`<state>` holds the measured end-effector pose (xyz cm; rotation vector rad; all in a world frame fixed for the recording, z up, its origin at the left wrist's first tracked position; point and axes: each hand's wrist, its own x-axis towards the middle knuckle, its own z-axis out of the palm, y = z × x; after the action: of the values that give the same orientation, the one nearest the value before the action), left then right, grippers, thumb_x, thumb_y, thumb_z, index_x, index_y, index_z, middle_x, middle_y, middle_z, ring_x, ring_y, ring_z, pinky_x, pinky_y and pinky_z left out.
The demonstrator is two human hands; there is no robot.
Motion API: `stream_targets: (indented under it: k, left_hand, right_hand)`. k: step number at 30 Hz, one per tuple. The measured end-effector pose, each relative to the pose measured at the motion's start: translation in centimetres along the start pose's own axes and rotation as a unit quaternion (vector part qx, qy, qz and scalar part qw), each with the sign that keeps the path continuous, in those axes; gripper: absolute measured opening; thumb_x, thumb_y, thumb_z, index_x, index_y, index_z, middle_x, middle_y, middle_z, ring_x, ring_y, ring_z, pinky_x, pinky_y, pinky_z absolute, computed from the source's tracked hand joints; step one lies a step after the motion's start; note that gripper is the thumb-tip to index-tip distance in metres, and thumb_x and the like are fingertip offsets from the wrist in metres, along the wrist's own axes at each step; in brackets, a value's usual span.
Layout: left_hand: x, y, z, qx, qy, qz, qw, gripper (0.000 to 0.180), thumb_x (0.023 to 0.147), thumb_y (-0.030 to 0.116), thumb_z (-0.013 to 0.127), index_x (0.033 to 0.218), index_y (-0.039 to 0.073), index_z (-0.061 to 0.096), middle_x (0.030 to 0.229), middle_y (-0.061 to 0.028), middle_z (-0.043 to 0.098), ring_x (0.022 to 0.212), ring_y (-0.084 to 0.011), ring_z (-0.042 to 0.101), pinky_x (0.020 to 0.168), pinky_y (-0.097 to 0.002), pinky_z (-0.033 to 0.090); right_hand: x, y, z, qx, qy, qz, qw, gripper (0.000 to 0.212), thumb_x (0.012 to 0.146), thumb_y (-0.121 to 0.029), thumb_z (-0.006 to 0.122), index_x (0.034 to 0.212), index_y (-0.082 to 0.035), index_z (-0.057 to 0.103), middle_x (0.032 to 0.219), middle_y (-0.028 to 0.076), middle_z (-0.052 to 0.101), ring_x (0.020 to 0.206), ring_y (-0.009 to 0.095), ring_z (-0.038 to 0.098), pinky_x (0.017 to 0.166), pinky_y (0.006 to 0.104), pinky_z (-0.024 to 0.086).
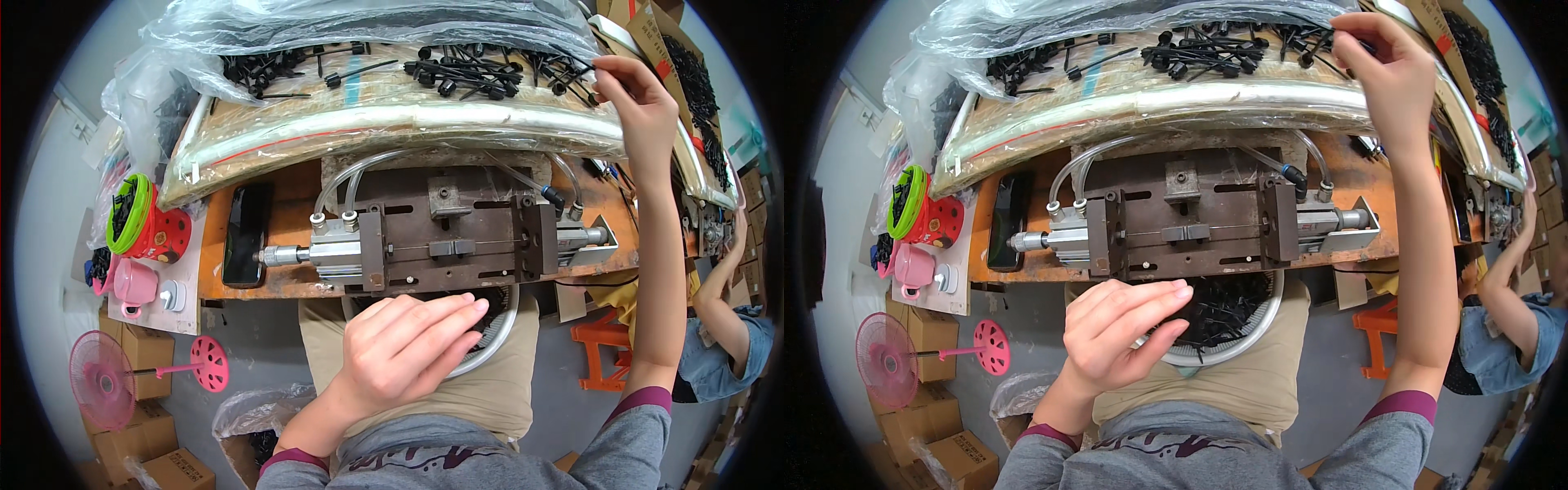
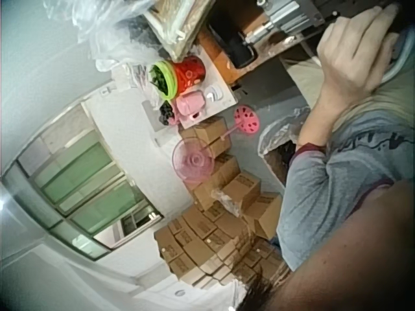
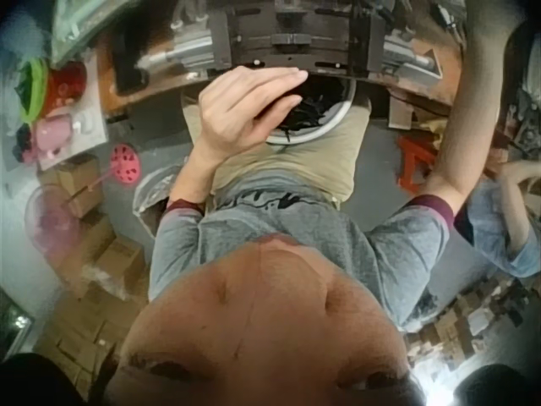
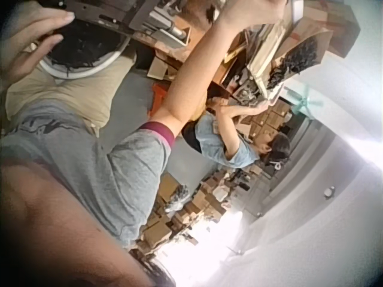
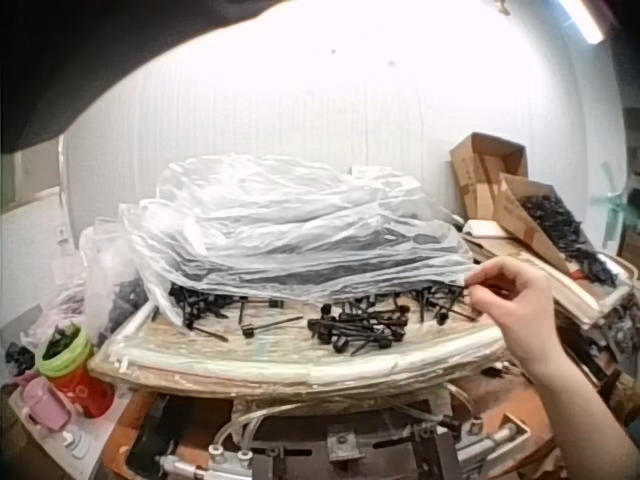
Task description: The recorder uses a machine to assemble black cable components.
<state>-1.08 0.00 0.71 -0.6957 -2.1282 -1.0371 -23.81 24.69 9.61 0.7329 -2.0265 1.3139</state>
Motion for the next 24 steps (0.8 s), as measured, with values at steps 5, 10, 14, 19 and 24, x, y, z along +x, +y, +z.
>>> stream_targets:
  k: [5, 10, 14, 19, 24]
  left_hand:
    - [1.5, -0.1, 0.8, -0.055, 0.067, -0.128, 0.988, 0.039, 0.075, 0.0, 0.076, 0.113, 0.0, 0.068, 0.102, -0.0139, 0.069, 0.083, -0.0197, 0.065, 0.064, -0.0275, 0.054]
    - [3.6, -1.0, 3.4, -0.443, 0.085, -0.302, 0.84, 0.066, 0.09, 0.005, 0.066, 0.147, 0.0, 0.032, 0.143, -0.0198, 0.043, 0.122, -0.0282, 0.053, 0.092, -0.0354, 0.054]
    - [5.7, -1.6, 4.6, -0.647, 0.087, -0.361, 0.666, 0.057, 0.1, 0.014, 0.053, 0.149, 0.0, 0.027, 0.143, -0.0209, 0.044, 0.121, -0.0311, 0.057, 0.094, -0.0376, 0.054]
    - [5.0, -1.0, 3.4, -0.511, 0.035, -0.335, 0.791, 0.049, 0.092, -0.001, 0.06, 0.138, -0.002, 0.046, 0.12, -0.0157, 0.062, 0.102, -0.0172, 0.064, 0.078, -0.0278, 0.058]
    - [5.1, -0.6, 5.0, -0.574, 0.129, -0.328, 0.739, 0.042, 0.09, -0.004, 0.061, 0.13, -0.004, 0.048, 0.114, -0.0115, 0.061, 0.102, -0.0153, 0.062, 0.082, -0.0277, 0.057]
  right_hand:
    - [-0.7, -0.8, -0.3, 0.239, 0.054, 0.099, 0.965, 0.021, 0.088, -0.006, 0.066, 0.105, 0.006, 0.066, 0.093, 0.009, 0.068, 0.082, 0.013, 0.066, 0.078, 0.0249, 0.055]
    - [-4.1, -4.4, 1.7, 0.428, 0.049, 0.145, 0.891, 0.021, 0.089, -0.003, 0.062, 0.108, 0.007, 0.062, 0.096, 0.011, 0.067, 0.082, 0.014, 0.066, 0.077, 0.0245, 0.056]
    - [-7.5, -5.6, 5.0, 0.499, 0.048, 0.241, 0.831, 0.019, 0.088, -0.003, 0.062, 0.105, 0.006, 0.061, 0.094, 0.011, 0.067, 0.078, 0.014, 0.066, 0.074, 0.0243, 0.057]
    - [-10.7, -6.0, 6.0, 0.499, 0.029, 0.282, 0.819, 0.015, 0.09, -0.001, 0.061, 0.104, 0.002, 0.062, 0.099, 0.012, 0.068, 0.08, 0.014, 0.068, 0.074, 0.0266, 0.058]
    - [-12.7, -7.5, 8.6, 0.474, 0.091, 0.22, 0.848, 0.017, 0.089, 0.0, 0.065, 0.105, 0.002, 0.062, 0.105, 0.014, 0.068, 0.087, 0.015, 0.068, 0.078, 0.0273, 0.055]
